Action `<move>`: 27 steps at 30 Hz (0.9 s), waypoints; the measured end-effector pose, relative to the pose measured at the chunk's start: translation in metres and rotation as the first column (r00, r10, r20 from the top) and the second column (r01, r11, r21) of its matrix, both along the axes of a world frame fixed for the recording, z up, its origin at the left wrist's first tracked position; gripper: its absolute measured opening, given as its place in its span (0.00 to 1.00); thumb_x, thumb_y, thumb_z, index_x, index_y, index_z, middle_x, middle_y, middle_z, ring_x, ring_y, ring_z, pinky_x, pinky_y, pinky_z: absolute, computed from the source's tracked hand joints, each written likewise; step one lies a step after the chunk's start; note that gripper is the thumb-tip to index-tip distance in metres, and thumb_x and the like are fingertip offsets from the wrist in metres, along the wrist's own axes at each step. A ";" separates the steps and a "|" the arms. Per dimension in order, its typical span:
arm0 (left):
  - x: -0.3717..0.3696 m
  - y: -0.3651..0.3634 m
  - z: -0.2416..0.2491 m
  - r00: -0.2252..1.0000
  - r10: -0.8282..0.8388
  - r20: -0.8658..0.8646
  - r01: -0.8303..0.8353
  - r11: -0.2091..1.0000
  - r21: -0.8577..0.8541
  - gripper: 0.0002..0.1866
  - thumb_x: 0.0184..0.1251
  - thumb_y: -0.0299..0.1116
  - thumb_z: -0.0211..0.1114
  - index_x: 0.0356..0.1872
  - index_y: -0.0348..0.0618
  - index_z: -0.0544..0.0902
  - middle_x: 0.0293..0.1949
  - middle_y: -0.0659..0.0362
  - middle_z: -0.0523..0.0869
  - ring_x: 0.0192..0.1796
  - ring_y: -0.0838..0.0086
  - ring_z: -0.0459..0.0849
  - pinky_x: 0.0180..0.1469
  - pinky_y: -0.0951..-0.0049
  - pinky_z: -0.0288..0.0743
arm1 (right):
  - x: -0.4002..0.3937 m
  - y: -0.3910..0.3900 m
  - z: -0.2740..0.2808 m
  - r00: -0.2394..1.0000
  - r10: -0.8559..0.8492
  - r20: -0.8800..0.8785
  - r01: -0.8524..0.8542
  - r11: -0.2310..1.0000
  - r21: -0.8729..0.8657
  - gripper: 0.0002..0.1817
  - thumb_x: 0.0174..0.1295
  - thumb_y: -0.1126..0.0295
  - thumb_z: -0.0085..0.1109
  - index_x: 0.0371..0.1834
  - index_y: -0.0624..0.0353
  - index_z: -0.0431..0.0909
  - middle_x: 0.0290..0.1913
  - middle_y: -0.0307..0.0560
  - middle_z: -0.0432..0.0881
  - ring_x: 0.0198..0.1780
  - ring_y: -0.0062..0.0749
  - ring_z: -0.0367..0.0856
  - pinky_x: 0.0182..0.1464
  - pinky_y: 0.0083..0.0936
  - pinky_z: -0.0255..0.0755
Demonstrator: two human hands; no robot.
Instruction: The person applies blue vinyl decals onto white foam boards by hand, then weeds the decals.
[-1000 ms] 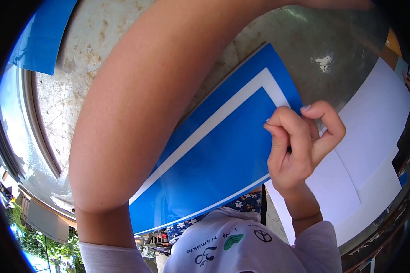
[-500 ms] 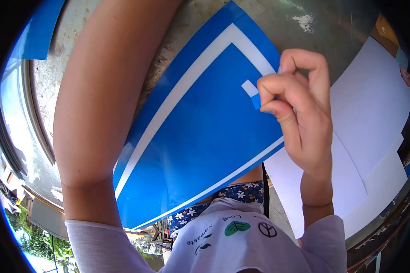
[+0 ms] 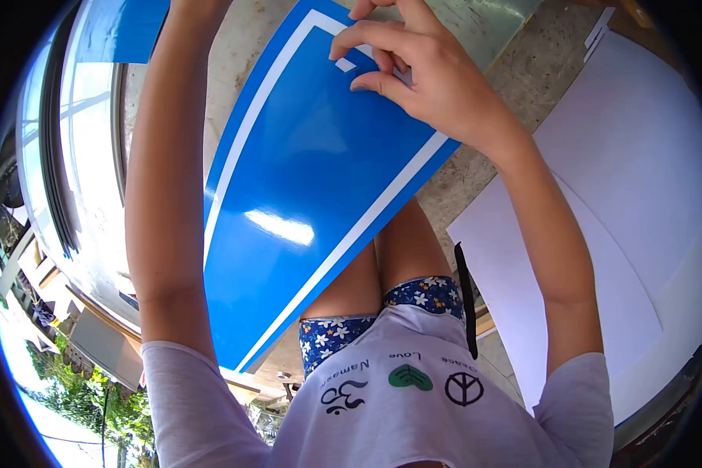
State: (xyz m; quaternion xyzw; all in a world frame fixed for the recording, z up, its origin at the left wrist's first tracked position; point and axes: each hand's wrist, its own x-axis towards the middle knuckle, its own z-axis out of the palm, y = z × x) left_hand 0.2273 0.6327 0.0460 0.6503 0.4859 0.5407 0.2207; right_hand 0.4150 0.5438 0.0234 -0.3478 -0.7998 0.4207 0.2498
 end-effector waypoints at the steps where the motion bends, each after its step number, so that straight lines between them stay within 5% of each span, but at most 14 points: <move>1: -0.009 -0.017 -0.024 0.999 0.010 0.050 -0.004 0.993 -0.118 0.19 0.70 0.39 0.53 0.19 0.41 0.73 0.16 0.67 0.68 0.18 0.83 0.65 0.23 0.80 0.60 | -0.003 -0.004 -0.023 1.000 -0.007 0.000 0.007 0.999 -0.037 0.13 0.50 0.81 0.66 0.39 0.62 0.78 0.49 0.49 0.64 0.39 0.30 0.75 0.41 0.23 0.72; 2: -0.045 -0.027 -0.044 0.951 0.035 0.307 0.048 0.965 -0.259 0.16 0.68 0.36 0.56 0.21 0.39 0.75 0.19 0.65 0.71 0.21 0.82 0.68 0.26 0.80 0.63 | -0.011 -0.003 -0.032 0.999 -0.025 -0.033 0.025 1.000 -0.008 0.10 0.50 0.81 0.66 0.36 0.63 0.78 0.49 0.49 0.65 0.40 0.32 0.76 0.42 0.24 0.73; 4: -0.054 -0.072 -0.063 0.959 0.038 0.281 0.054 0.949 -0.311 0.12 0.69 0.34 0.54 0.32 0.35 0.78 0.27 0.59 0.78 0.30 0.77 0.75 0.37 0.77 0.70 | -0.013 -0.007 -0.039 0.996 -0.049 -0.075 0.052 0.998 0.030 0.07 0.50 0.81 0.66 0.33 0.64 0.79 0.48 0.50 0.67 0.42 0.35 0.77 0.43 0.24 0.73; 5: -0.034 -0.104 -0.056 1.000 0.006 0.001 -0.005 0.973 -0.230 0.14 0.72 0.35 0.51 0.39 0.33 0.80 0.32 0.55 0.83 0.35 0.75 0.80 0.45 0.73 0.74 | -0.011 -0.008 -0.040 0.993 -0.068 -0.093 0.071 0.997 0.022 0.06 0.51 0.81 0.65 0.31 0.65 0.79 0.47 0.50 0.68 0.41 0.35 0.77 0.42 0.25 0.74; 7: -0.017 -0.142 -0.048 0.988 0.141 -0.061 -0.154 0.913 -0.378 0.10 0.70 0.33 0.55 0.40 0.37 0.81 0.34 0.58 0.84 0.41 0.76 0.81 0.54 0.72 0.72 | -0.002 -0.013 -0.036 0.990 -0.089 -0.109 0.089 0.996 0.002 0.04 0.51 0.81 0.65 0.29 0.66 0.79 0.46 0.51 0.69 0.39 0.34 0.78 0.41 0.25 0.74; 8: -0.010 -0.154 -0.051 0.982 0.189 -0.006 -0.176 0.904 -0.390 0.10 0.69 0.34 0.58 0.38 0.37 0.81 0.32 0.60 0.83 0.36 0.82 0.78 0.45 0.79 0.72 | 0.001 -0.013 -0.034 0.989 -0.102 -0.109 0.101 0.995 -0.020 0.04 0.51 0.81 0.65 0.29 0.66 0.79 0.45 0.50 0.69 0.38 0.33 0.78 0.40 0.24 0.74; 11: -0.009 -0.176 -0.055 0.966 0.186 -0.177 -0.248 0.853 -0.460 0.09 0.69 0.34 0.59 0.39 0.38 0.81 0.32 0.61 0.83 0.35 0.82 0.77 0.43 0.81 0.70 | 0.003 -0.010 -0.031 0.986 -0.102 -0.135 0.093 0.993 -0.072 0.03 0.52 0.81 0.64 0.29 0.66 0.79 0.44 0.48 0.70 0.34 0.28 0.77 0.37 0.22 0.74; 14: -0.008 -0.182 -0.059 0.981 0.130 -0.147 -0.188 0.834 -0.518 0.08 0.69 0.29 0.58 0.44 0.37 0.80 0.39 0.61 0.84 0.43 0.83 0.78 0.49 0.84 0.68 | 0.014 -0.016 -0.032 0.978 -0.105 -0.179 0.092 0.992 -0.081 0.03 0.52 0.81 0.64 0.29 0.66 0.80 0.43 0.46 0.70 0.32 0.24 0.76 0.35 0.19 0.73; 23: -0.011 -0.185 -0.068 0.989 0.108 -0.098 -0.141 0.876 -0.462 0.07 0.67 0.28 0.61 0.42 0.38 0.81 0.35 0.63 0.83 0.37 0.85 0.77 0.43 0.85 0.69 | 0.022 -0.016 -0.031 0.981 -0.022 -0.191 0.006 0.997 -0.082 0.03 0.49 0.85 0.62 0.25 0.67 0.80 0.40 0.44 0.72 0.28 0.18 0.73 0.29 0.16 0.69; 27: -0.007 -0.187 -0.067 0.975 0.139 -0.173 -0.202 0.879 -0.433 0.05 0.63 0.27 0.64 0.38 0.40 0.82 0.32 0.61 0.83 0.36 0.81 0.81 0.43 0.82 0.73 | 0.020 -0.032 -0.038 0.967 -0.090 -0.239 0.109 0.992 0.069 0.04 0.47 0.85 0.64 0.25 0.66 0.81 0.38 0.45 0.72 0.27 0.20 0.74 0.27 0.16 0.68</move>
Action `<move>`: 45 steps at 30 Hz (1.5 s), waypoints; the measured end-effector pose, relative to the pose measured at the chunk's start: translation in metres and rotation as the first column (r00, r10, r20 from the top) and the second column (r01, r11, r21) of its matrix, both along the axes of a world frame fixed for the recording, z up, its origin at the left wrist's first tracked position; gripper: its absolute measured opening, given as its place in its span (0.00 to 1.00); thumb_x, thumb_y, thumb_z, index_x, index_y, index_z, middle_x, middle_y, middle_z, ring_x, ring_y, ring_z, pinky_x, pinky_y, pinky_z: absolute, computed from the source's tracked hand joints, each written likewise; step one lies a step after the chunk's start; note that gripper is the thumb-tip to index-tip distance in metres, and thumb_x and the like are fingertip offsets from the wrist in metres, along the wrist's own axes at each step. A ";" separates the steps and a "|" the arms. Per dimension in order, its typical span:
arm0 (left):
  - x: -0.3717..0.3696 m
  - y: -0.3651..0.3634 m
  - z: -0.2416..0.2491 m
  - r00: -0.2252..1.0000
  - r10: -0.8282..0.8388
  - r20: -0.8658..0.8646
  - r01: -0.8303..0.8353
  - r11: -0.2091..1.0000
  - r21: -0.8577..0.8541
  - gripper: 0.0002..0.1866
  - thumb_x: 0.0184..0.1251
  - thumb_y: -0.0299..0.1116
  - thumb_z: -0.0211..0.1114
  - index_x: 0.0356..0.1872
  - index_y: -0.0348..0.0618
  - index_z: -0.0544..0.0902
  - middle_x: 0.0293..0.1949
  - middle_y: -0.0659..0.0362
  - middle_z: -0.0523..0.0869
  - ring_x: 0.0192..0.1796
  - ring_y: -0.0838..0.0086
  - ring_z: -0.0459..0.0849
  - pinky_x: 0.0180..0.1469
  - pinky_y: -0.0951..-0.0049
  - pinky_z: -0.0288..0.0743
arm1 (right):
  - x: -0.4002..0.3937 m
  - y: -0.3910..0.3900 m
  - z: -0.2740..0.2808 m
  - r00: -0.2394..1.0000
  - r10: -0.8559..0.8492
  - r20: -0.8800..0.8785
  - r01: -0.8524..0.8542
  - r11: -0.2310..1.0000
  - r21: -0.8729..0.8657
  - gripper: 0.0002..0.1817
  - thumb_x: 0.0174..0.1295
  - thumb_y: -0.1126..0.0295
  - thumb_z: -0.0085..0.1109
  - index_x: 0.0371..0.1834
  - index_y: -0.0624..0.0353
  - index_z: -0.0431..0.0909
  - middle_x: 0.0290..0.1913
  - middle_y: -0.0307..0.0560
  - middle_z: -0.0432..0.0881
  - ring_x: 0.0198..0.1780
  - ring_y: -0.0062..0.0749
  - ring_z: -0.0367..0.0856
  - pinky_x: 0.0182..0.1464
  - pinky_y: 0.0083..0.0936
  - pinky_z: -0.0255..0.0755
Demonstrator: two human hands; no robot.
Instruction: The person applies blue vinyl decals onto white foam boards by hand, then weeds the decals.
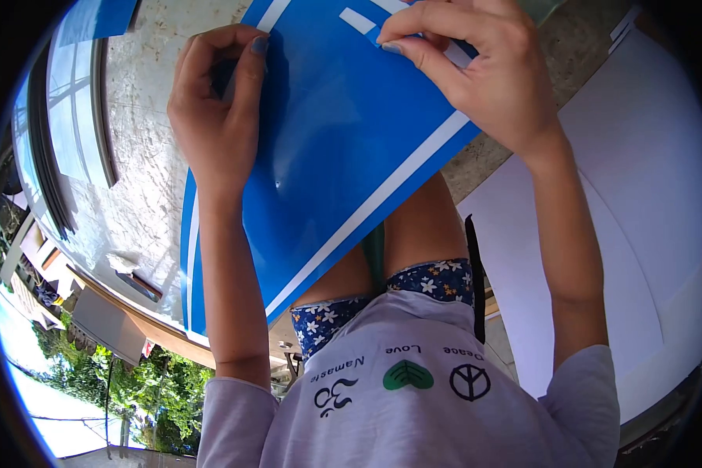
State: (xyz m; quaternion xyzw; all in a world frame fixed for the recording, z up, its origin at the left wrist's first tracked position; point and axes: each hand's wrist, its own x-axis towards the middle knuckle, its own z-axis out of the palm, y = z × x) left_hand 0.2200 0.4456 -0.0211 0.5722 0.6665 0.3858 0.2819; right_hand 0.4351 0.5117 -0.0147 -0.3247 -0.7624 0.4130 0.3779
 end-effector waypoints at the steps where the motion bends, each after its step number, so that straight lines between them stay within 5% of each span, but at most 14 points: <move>1: 0.000 0.001 -0.002 1.000 0.003 0.000 -0.003 1.000 -0.001 0.05 0.63 0.27 0.64 0.38 0.40 0.82 0.32 0.61 0.83 0.36 0.81 0.81 0.43 0.82 0.73 | 0.001 -0.003 0.002 0.999 -0.033 0.019 0.032 0.999 0.044 0.05 0.46 0.85 0.65 0.25 0.66 0.81 0.38 0.45 0.72 0.27 0.20 0.74 0.28 0.16 0.68; 9: 0.003 0.002 -0.005 0.995 0.029 -0.091 -0.024 0.998 0.054 0.06 0.60 0.28 0.67 0.36 0.40 0.82 0.32 0.60 0.83 0.36 0.76 0.85 0.45 0.77 0.76 | 0.000 -0.006 0.002 0.991 -0.114 0.068 0.110 0.992 0.066 0.06 0.44 0.84 0.68 0.26 0.65 0.82 0.39 0.46 0.73 0.27 0.20 0.75 0.28 0.16 0.69; 13: 0.004 0.000 -0.002 0.999 0.030 -0.034 -0.030 1.000 -0.001 0.06 0.58 0.27 0.68 0.37 0.42 0.82 0.37 0.59 0.83 0.42 0.72 0.83 0.46 0.75 0.75 | -0.010 -0.003 0.007 0.983 -0.170 0.067 0.175 0.981 -0.087 0.05 0.45 0.84 0.67 0.25 0.64 0.82 0.39 0.44 0.74 0.27 0.20 0.76 0.28 0.17 0.69; 15: 0.004 0.001 -0.001 0.998 -0.010 -0.062 0.009 1.000 -0.019 0.07 0.64 0.28 0.64 0.42 0.41 0.81 0.35 0.63 0.84 0.38 0.86 0.80 0.39 0.86 0.70 | -0.015 0.004 0.005 0.984 -0.179 0.003 0.176 0.966 -0.191 0.05 0.45 0.83 0.67 0.24 0.63 0.82 0.39 0.43 0.74 0.27 0.21 0.76 0.28 0.18 0.70; 19: 0.007 0.006 0.003 0.993 -0.029 -0.112 0.026 0.999 -0.022 0.08 0.64 0.29 0.65 0.42 0.41 0.81 0.36 0.62 0.84 0.40 0.83 0.80 0.42 0.84 0.71 | -0.021 0.024 -0.017 0.991 -0.096 0.098 0.064 0.956 0.286 0.03 0.47 0.81 0.67 0.24 0.62 0.81 0.40 0.43 0.75 0.27 0.23 0.76 0.31 0.20 0.71; 22: 0.022 0.014 0.012 0.906 -0.192 -0.376 0.225 0.973 0.045 0.09 0.63 0.28 0.65 0.43 0.41 0.81 0.40 0.62 0.83 0.42 0.80 0.81 0.44 0.81 0.72 | -0.019 0.025 -0.008 0.987 -0.079 0.139 0.034 0.952 0.303 0.03 0.48 0.80 0.66 0.25 0.62 0.82 0.40 0.43 0.75 0.27 0.23 0.76 0.30 0.19 0.71; 25: 0.063 0.020 0.025 0.964 0.049 -0.262 0.012 0.974 0.226 0.03 0.60 0.24 0.61 0.29 0.34 0.79 0.31 0.57 0.77 0.34 0.75 0.76 0.38 0.79 0.70 | -0.017 0.023 -0.007 0.986 -0.095 0.137 0.072 0.983 0.167 0.04 0.49 0.82 0.64 0.28 0.62 0.83 0.40 0.43 0.75 0.25 0.21 0.76 0.28 0.16 0.70; 28: 0.052 0.023 0.009 0.970 0.005 -0.244 0.015 0.997 0.078 0.06 0.54 0.20 0.65 0.34 0.32 0.81 0.37 0.53 0.78 0.41 0.70 0.76 0.44 0.76 0.70 | -0.009 0.016 -0.003 0.985 -0.174 -0.007 0.174 0.984 0.036 0.07 0.52 0.84 0.61 0.33 0.63 0.83 0.40 0.44 0.75 0.24 0.18 0.76 0.26 0.13 0.69; 29: 0.021 0.026 -0.033 0.994 -0.046 0.097 0.036 0.994 0.098 0.06 0.54 0.22 0.66 0.33 0.32 0.81 0.37 0.53 0.78 0.41 0.70 0.77 0.44 0.76 0.70 | -0.007 0.010 -0.001 0.979 -0.201 -0.038 0.201 0.980 -0.006 0.08 0.52 0.84 0.60 0.34 0.63 0.83 0.41 0.44 0.75 0.24 0.18 0.76 0.26 0.12 0.69; 31: 0.017 0.028 -0.033 0.898 -0.097 0.430 0.050 0.991 0.120 0.07 0.54 0.23 0.67 0.33 0.32 0.81 0.37 0.54 0.78 0.40 0.71 0.77 0.44 0.75 0.70 | -0.002 -0.004 -0.002 0.954 -0.280 -0.104 0.277 0.960 -0.046 0.09 0.53 0.85 0.58 0.35 0.65 0.83 0.42 0.47 0.74 0.25 0.18 0.76 0.27 0.11 0.70; 34: 0.060 0.028 0.038 0.989 -0.131 0.073 0.136 0.988 -0.072 0.09 0.52 0.25 0.70 0.32 0.32 0.81 0.36 0.54 0.78 0.40 0.70 0.77 0.44 0.74 0.70 | 0.011 -0.024 -0.014 0.964 -0.257 -0.065 0.264 0.951 0.160 0.09 0.52 0.85 0.57 0.36 0.66 0.83 0.43 0.51 0.73 0.27 0.21 0.76 0.29 0.14 0.71; 38: 0.065 0.028 0.035 0.957 -0.140 -0.255 0.160 0.985 0.059 0.08 0.50 0.22 0.69 0.30 0.32 0.80 0.36 0.54 0.78 0.40 0.69 0.77 0.44 0.76 0.71 | 0.010 -0.051 0.003 0.942 -0.298 0.154 0.291 0.954 0.067 0.12 0.51 0.82 0.61 0.41 0.65 0.82 0.46 0.53 0.71 0.31 0.26 0.72 0.35 0.19 0.70; 43: 0.047 0.033 0.015 0.957 -0.081 -0.277 0.104 0.992 0.069 0.05 0.50 0.19 0.67 0.28 0.32 0.79 0.35 0.54 0.78 0.39 0.69 0.78 0.43 0.75 0.72 | 0.005 -0.057 -0.021 0.900 -0.307 0.309 0.197 0.919 0.341 0.16 0.51 0.80 0.63 0.46 0.64 0.81 0.48 0.54 0.70 0.33 0.28 0.70 0.37 0.21 0.70; 45: 0.013 0.044 -0.007 0.987 -0.160 0.001 0.158 0.974 -0.164 0.04 0.52 0.19 0.66 0.29 0.31 0.79 0.35 0.54 0.79 0.38 0.70 0.78 0.42 0.75 0.73 | 0.003 -0.056 -0.017 0.890 -0.310 0.334 0.168 0.904 0.393 0.17 0.51 0.79 0.63 0.46 0.64 0.81 0.49 0.54 0.70 0.34 0.29 0.70 0.37 0.22 0.70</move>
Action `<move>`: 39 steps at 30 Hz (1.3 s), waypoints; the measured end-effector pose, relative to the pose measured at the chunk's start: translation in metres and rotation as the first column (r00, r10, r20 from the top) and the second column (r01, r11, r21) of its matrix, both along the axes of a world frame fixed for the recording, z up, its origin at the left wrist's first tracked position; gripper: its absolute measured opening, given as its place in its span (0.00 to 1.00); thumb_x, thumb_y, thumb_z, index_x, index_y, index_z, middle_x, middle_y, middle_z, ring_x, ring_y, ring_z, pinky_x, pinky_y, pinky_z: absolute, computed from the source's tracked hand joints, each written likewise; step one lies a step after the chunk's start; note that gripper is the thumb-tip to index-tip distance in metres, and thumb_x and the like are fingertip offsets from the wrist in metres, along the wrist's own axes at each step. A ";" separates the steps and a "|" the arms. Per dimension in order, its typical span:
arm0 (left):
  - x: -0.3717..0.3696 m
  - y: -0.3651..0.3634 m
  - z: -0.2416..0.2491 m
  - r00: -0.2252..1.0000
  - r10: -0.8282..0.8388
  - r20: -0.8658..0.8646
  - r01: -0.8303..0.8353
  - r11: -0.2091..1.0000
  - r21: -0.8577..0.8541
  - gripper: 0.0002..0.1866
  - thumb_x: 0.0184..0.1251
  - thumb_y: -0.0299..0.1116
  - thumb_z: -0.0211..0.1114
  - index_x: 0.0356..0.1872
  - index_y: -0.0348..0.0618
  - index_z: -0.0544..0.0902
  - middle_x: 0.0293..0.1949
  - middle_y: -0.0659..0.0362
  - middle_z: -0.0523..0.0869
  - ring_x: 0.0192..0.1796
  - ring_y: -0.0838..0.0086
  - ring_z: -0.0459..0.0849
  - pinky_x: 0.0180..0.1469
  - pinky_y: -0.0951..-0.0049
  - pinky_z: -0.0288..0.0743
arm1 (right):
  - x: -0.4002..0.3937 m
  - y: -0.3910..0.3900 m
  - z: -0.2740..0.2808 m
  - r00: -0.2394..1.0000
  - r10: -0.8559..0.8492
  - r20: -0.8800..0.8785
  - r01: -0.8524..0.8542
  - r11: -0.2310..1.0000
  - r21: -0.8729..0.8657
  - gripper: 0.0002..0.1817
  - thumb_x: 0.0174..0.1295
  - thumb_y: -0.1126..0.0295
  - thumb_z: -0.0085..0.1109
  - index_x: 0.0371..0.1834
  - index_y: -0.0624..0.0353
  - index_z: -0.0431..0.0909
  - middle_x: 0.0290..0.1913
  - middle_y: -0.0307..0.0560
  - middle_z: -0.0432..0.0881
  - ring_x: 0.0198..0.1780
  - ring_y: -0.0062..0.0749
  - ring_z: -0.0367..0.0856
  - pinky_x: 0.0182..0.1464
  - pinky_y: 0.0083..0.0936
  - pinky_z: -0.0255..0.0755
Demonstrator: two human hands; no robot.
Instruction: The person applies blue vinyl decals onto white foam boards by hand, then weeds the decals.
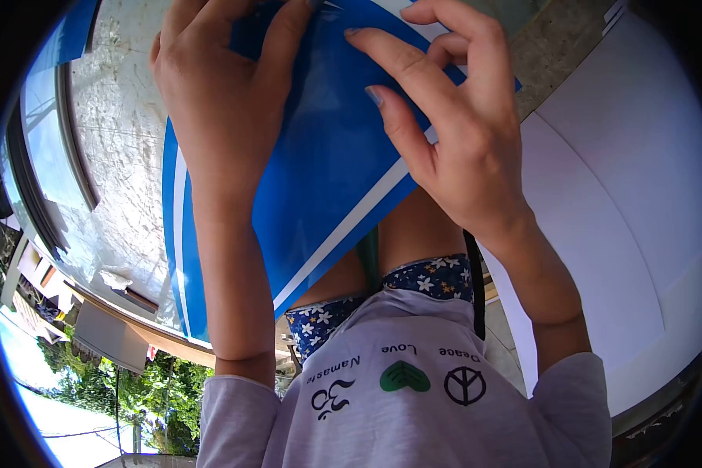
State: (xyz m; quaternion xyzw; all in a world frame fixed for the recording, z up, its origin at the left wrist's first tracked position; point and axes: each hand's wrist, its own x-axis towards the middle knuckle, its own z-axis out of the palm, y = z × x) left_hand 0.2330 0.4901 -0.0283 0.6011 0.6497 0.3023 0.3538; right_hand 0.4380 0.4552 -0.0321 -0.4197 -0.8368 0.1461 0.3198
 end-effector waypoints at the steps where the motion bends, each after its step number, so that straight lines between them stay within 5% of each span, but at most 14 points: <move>1: -0.002 0.001 -0.002 0.997 -0.005 0.079 0.012 0.996 -0.090 0.04 0.52 0.19 0.66 0.29 0.31 0.80 0.35 0.54 0.79 0.37 0.70 0.79 0.41 0.75 0.73 | -0.001 0.001 0.009 1.000 0.010 -0.001 -0.010 0.997 -0.082 0.18 0.51 0.78 0.64 0.49 0.63 0.80 0.50 0.55 0.69 0.34 0.29 0.69 0.38 0.23 0.70; 4: 0.024 -0.002 0.015 0.954 0.126 -0.274 -0.039 0.952 0.302 0.03 0.54 0.19 0.65 0.29 0.31 0.80 0.35 0.54 0.79 0.37 0.71 0.79 0.41 0.76 0.73 | 0.000 0.000 0.001 0.999 0.020 -0.030 -0.024 0.988 -0.151 0.20 0.52 0.77 0.64 0.51 0.62 0.79 0.51 0.55 0.68 0.35 0.29 0.69 0.38 0.24 0.70; 7: -0.002 0.009 0.012 0.992 0.046 0.114 -0.029 0.989 -0.144 0.04 0.53 0.19 0.66 0.29 0.31 0.80 0.36 0.54 0.80 0.36 0.71 0.79 0.41 0.75 0.73 | 0.000 -0.001 0.004 0.996 0.005 -0.086 -0.020 0.986 -0.167 0.19 0.52 0.77 0.63 0.51 0.62 0.80 0.52 0.55 0.67 0.34 0.28 0.69 0.37 0.23 0.70; 10: 0.038 -0.008 0.027 0.962 0.051 -0.267 0.026 0.960 0.278 0.04 0.52 0.19 0.66 0.29 0.32 0.80 0.37 0.54 0.79 0.36 0.71 0.79 0.41 0.75 0.73 | 0.000 0.001 0.013 0.996 -0.012 -0.084 -0.009 0.970 -0.244 0.19 0.52 0.78 0.63 0.50 0.62 0.80 0.51 0.55 0.67 0.33 0.28 0.69 0.36 0.22 0.71; 15: 0.038 -0.007 0.032 0.972 -0.017 -0.236 0.070 0.974 0.215 0.05 0.50 0.18 0.66 0.28 0.32 0.80 0.39 0.53 0.79 0.37 0.70 0.78 0.40 0.76 0.72 | 0.007 0.009 0.008 0.997 0.070 0.029 -0.061 0.969 -0.241 0.19 0.53 0.79 0.62 0.50 0.63 0.80 0.49 0.54 0.68 0.33 0.29 0.70 0.37 0.23 0.72; 18: 0.029 0.001 0.017 0.996 0.010 -0.085 0.012 0.967 0.255 0.05 0.49 0.18 0.66 0.28 0.32 0.79 0.39 0.52 0.78 0.36 0.70 0.77 0.38 0.75 0.72 | 0.008 0.012 -0.007 0.988 0.149 0.032 -0.149 0.989 -0.024 0.19 0.53 0.79 0.62 0.51 0.64 0.80 0.48 0.54 0.68 0.35 0.31 0.72 0.37 0.24 0.72; 22: 0.026 0.005 0.019 1.000 0.015 -0.025 -0.008 0.970 0.243 0.06 0.48 0.17 0.67 0.26 0.34 0.79 0.39 0.52 0.78 0.35 0.69 0.77 0.36 0.75 0.72 | 0.004 0.010 0.011 0.991 0.115 0.065 -0.104 0.984 -0.146 0.19 0.53 0.79 0.62 0.50 0.64 0.80 0.48 0.55 0.68 0.37 0.33 0.73 0.38 0.25 0.73; 24: 0.032 0.001 0.028 0.966 0.005 -0.259 0.051 0.977 0.209 0.06 0.48 0.16 0.67 0.26 0.34 0.79 0.40 0.52 0.78 0.35 0.70 0.77 0.36 0.75 0.72 | 0.003 0.010 0.016 0.994 0.099 0.039 -0.087 0.968 -0.236 0.19 0.53 0.79 0.62 0.50 0.64 0.80 0.48 0.55 0.68 0.38 0.34 0.73 0.39 0.25 0.73; 27: 0.039 -0.004 0.034 0.965 -0.027 -0.259 0.087 0.971 0.225 0.06 0.47 0.16 0.68 0.26 0.33 0.79 0.42 0.52 0.78 0.34 0.70 0.78 0.37 0.74 0.74 | 0.002 0.012 0.019 0.978 0.133 0.161 -0.107 0.981 -0.162 0.19 0.54 0.78 0.62 0.51 0.64 0.80 0.47 0.55 0.68 0.38 0.34 0.73 0.39 0.26 0.73; 30: 0.042 -0.006 0.030 0.983 -0.015 -0.181 0.061 0.967 0.249 0.06 0.47 0.17 0.68 0.27 0.33 0.79 0.43 0.52 0.77 0.34 0.70 0.80 0.38 0.74 0.75 | 0.004 0.015 -0.002 0.995 0.095 -0.036 -0.098 0.988 -0.117 0.19 0.54 0.79 0.62 0.51 0.63 0.79 0.47 0.56 0.68 0.39 0.35 0.73 0.37 0.27 0.73; 33: 0.043 -0.006 0.031 0.979 -0.012 -0.201 0.058 0.972 0.227 0.06 0.47 0.17 0.67 0.27 0.33 0.79 0.44 0.52 0.77 0.36 0.69 0.81 0.38 0.74 0.76 | 0.003 0.021 -0.009 0.982 0.178 0.065 -0.187 0.968 0.167 0.20 0.53 0.79 0.63 0.52 0.62 0.79 0.48 0.56 0.67 0.37 0.35 0.72 0.36 0.25 0.72; 36: 0.043 -0.007 0.031 0.976 -0.008 -0.217 0.062 0.969 0.239 0.05 0.49 0.17 0.66 0.27 0.34 0.79 0.44 0.51 0.77 0.39 0.66 0.80 0.41 0.72 0.76 | 0.001 0.009 0.019 0.997 0.077 -0.023 -0.081 0.956 -0.283 0.21 0.53 0.78 0.64 0.53 0.61 0.79 0.49 0.56 0.66 0.37 0.34 0.70 0.34 0.22 0.71; 39: 0.045 -0.010 0.040 0.939 -0.040 -0.340 0.136 0.955 0.263 0.04 0.51 0.19 0.65 0.28 0.34 0.78 0.45 0.51 0.77 0.44 0.62 0.78 0.47 0.67 0.73 | 0.003 0.002 0.003 0.994 0.038 -0.104 -0.060 0.975 -0.214 0.22 0.52 0.78 0.65 0.54 0.60 0.79 0.51 0.55 0.65 0.36 0.31 0.69 0.32 0.21 0.69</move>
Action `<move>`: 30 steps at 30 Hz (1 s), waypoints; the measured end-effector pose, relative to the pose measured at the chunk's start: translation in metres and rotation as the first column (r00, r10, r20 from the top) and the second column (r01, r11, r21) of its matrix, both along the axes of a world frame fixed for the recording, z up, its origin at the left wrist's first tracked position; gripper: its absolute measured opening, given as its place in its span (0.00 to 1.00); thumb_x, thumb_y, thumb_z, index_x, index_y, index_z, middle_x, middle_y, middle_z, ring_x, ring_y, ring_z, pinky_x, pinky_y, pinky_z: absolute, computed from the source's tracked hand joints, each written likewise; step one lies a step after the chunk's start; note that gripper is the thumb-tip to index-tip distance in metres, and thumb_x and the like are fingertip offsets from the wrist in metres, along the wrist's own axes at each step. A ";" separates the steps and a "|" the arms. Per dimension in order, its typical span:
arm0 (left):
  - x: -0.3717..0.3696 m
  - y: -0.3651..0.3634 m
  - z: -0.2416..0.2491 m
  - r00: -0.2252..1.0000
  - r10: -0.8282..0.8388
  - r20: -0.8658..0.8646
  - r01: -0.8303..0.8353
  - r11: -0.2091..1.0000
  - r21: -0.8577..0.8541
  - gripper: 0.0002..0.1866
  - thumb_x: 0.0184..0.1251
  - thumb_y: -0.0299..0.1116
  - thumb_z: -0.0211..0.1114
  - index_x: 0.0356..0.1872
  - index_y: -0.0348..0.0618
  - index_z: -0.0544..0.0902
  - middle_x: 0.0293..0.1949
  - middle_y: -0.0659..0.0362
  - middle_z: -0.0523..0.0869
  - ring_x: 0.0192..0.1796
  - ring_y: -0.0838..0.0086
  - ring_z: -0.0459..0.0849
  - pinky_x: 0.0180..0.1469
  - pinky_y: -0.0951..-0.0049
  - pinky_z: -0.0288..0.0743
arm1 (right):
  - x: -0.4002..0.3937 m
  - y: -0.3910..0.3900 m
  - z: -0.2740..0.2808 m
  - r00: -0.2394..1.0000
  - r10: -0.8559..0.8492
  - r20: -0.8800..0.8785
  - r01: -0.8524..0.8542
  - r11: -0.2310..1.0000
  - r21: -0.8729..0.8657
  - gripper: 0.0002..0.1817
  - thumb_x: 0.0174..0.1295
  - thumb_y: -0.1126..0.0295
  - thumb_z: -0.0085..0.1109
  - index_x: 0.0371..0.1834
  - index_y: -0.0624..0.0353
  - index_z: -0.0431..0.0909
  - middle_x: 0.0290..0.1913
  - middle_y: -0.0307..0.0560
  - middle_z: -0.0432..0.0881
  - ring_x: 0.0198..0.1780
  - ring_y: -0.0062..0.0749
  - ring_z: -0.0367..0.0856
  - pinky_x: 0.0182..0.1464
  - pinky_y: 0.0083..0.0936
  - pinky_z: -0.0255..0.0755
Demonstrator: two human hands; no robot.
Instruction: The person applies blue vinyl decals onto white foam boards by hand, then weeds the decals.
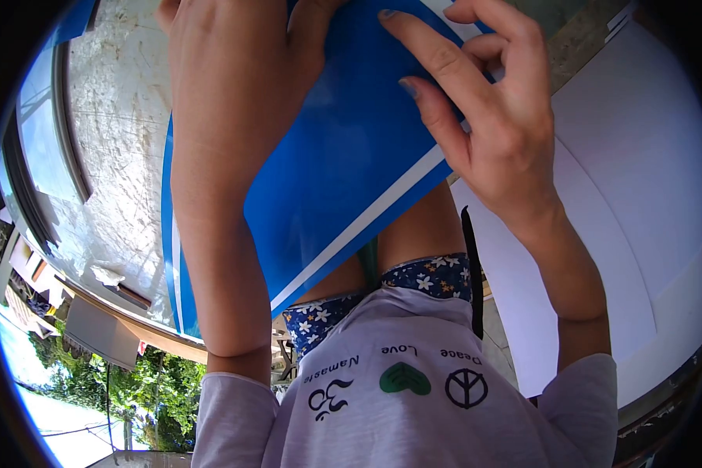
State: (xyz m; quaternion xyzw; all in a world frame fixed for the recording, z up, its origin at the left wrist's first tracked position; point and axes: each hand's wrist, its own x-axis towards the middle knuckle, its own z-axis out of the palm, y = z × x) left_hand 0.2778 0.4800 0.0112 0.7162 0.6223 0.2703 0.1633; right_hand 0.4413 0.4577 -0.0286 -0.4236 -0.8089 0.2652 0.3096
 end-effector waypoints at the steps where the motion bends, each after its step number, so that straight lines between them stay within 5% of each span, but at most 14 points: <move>1: 0.001 -0.001 0.001 0.999 -0.013 -0.043 0.014 1.000 0.008 0.04 0.52 0.19 0.65 0.28 0.34 0.78 0.45 0.51 0.77 0.46 0.61 0.78 0.49 0.66 0.72 | 0.001 0.003 0.003 0.997 0.020 0.069 -0.020 1.000 0.007 0.22 0.52 0.78 0.65 0.53 0.60 0.79 0.51 0.54 0.65 0.36 0.30 0.68 0.31 0.20 0.68; 3: 0.000 -0.003 -0.005 0.998 0.024 -0.053 -0.023 0.999 0.033 0.04 0.53 0.20 0.64 0.29 0.35 0.77 0.45 0.51 0.77 0.49 0.59 0.76 0.53 0.63 0.69 | 0.002 0.006 -0.002 0.989 0.035 0.140 -0.037 0.999 0.011 0.22 0.52 0.78 0.65 0.53 0.60 0.79 0.51 0.54 0.65 0.36 0.29 0.68 0.30 0.20 0.67; 6: -0.011 0.003 -0.014 0.998 -0.053 0.040 0.053 0.998 -0.015 0.04 0.53 0.20 0.63 0.29 0.36 0.77 0.45 0.51 0.77 0.50 0.58 0.75 0.54 0.62 0.68 | 0.001 0.010 -0.013 0.991 0.068 0.116 -0.094 0.965 0.243 0.22 0.52 0.78 0.65 0.54 0.60 0.79 0.51 0.53 0.65 0.35 0.27 0.66 0.31 0.18 0.66; 7: -0.011 0.002 -0.014 0.994 -0.081 0.072 0.083 0.996 -0.032 0.04 0.53 0.20 0.63 0.29 0.36 0.76 0.45 0.51 0.76 0.50 0.58 0.75 0.54 0.63 0.68 | -0.001 0.005 -0.005 0.996 0.035 0.082 -0.047 0.987 0.151 0.22 0.52 0.78 0.65 0.53 0.60 0.79 0.50 0.53 0.65 0.35 0.27 0.66 0.32 0.18 0.66; 10: 0.009 -0.004 0.004 0.973 0.000 -0.229 -0.016 0.998 -0.067 0.04 0.52 0.19 0.62 0.28 0.37 0.76 0.45 0.50 0.76 0.49 0.60 0.75 0.53 0.64 0.68 | -0.003 0.001 0.004 0.997 -0.005 0.078 0.002 0.999 0.038 0.21 0.53 0.79 0.64 0.52 0.61 0.80 0.50 0.52 0.65 0.35 0.27 0.66 0.33 0.19 0.67; 13: -0.001 -0.011 -0.012 0.974 0.099 0.205 -0.073 0.988 -0.133 0.05 0.51 0.19 0.62 0.27 0.37 0.76 0.44 0.49 0.76 0.50 0.61 0.75 0.53 0.65 0.68 | 0.002 0.001 -0.009 0.995 -0.006 0.104 -0.005 0.995 0.102 0.19 0.53 0.79 0.63 0.51 0.62 0.81 0.49 0.52 0.66 0.35 0.28 0.66 0.34 0.20 0.67; 15: 0.001 -0.014 -0.009 0.991 0.032 0.126 -0.025 0.998 -0.057 0.05 0.50 0.19 0.63 0.27 0.37 0.76 0.45 0.48 0.76 0.50 0.61 0.75 0.54 0.65 0.68 | 0.000 0.002 -0.007 0.995 -0.001 0.103 -0.018 0.983 0.184 0.19 0.53 0.79 0.63 0.50 0.62 0.81 0.49 0.52 0.66 0.35 0.28 0.67 0.34 0.20 0.68; 18: 0.001 -0.014 -0.008 0.995 0.008 0.097 -0.005 0.999 -0.035 0.06 0.48 0.19 0.64 0.27 0.37 0.76 0.45 0.49 0.75 0.51 0.60 0.75 0.55 0.64 0.68 | 0.001 0.004 -0.004 0.993 0.004 0.118 -0.012 0.998 0.064 0.19 0.52 0.79 0.63 0.50 0.62 0.81 0.50 0.53 0.66 0.35 0.28 0.67 0.34 0.20 0.68; 21: 0.002 -0.015 -0.006 0.997 0.016 0.080 -0.013 0.999 -0.038 0.06 0.47 0.19 0.65 0.27 0.37 0.76 0.45 0.49 0.76 0.51 0.60 0.75 0.55 0.64 0.68 | 0.005 0.004 -0.021 0.996 0.044 0.075 -0.062 0.966 0.250 0.19 0.51 0.79 0.63 0.50 0.62 0.81 0.51 0.53 0.67 0.35 0.29 0.67 0.34 0.20 0.68; 30: -0.004 -0.014 -0.009 0.996 0.023 -0.092 -0.037 0.988 -0.153 0.07 0.46 0.20 0.66 0.26 0.37 0.77 0.45 0.49 0.76 0.51 0.60 0.75 0.55 0.63 0.68 | 0.001 0.000 -0.002 0.997 0.004 0.078 -0.008 0.999 0.043 0.21 0.51 0.80 0.64 0.52 0.60 0.80 0.50 0.52 0.67 0.37 0.29 0.68 0.35 0.20 0.69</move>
